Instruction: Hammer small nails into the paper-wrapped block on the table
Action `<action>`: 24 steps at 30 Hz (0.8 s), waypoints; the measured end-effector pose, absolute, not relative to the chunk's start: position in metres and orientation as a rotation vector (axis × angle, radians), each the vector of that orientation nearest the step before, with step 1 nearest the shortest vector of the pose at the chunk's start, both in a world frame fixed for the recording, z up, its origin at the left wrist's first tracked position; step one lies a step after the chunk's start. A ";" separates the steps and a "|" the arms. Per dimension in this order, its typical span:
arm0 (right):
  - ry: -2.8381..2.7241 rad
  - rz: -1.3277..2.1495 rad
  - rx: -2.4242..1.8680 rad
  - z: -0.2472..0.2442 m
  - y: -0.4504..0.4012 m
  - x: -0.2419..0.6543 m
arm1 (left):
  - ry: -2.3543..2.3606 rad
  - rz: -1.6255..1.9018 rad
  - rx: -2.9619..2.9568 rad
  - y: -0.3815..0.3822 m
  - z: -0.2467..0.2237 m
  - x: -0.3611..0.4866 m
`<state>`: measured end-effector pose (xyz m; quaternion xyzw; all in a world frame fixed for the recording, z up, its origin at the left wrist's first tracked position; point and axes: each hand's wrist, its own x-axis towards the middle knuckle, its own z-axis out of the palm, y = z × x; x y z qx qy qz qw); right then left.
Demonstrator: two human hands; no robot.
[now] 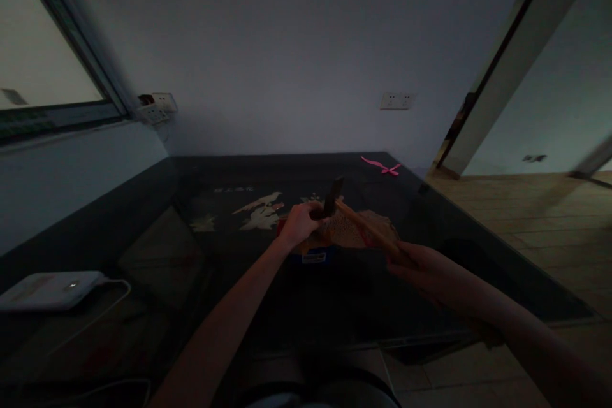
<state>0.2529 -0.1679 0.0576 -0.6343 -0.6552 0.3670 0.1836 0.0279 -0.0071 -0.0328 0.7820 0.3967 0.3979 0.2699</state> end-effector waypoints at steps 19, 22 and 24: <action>-1.775 1.091 -1.759 0.055 -0.169 0.257 | 1.016 1.065 2.059 -0.005 -0.035 0.028; -1.800 1.155 -1.791 0.054 -0.169 0.254 | 1.043 1.041 2.059 -0.005 -0.034 0.027; -1.771 1.153 -1.818 0.054 -0.171 0.252 | 1.049 1.026 2.063 -0.005 -0.034 0.027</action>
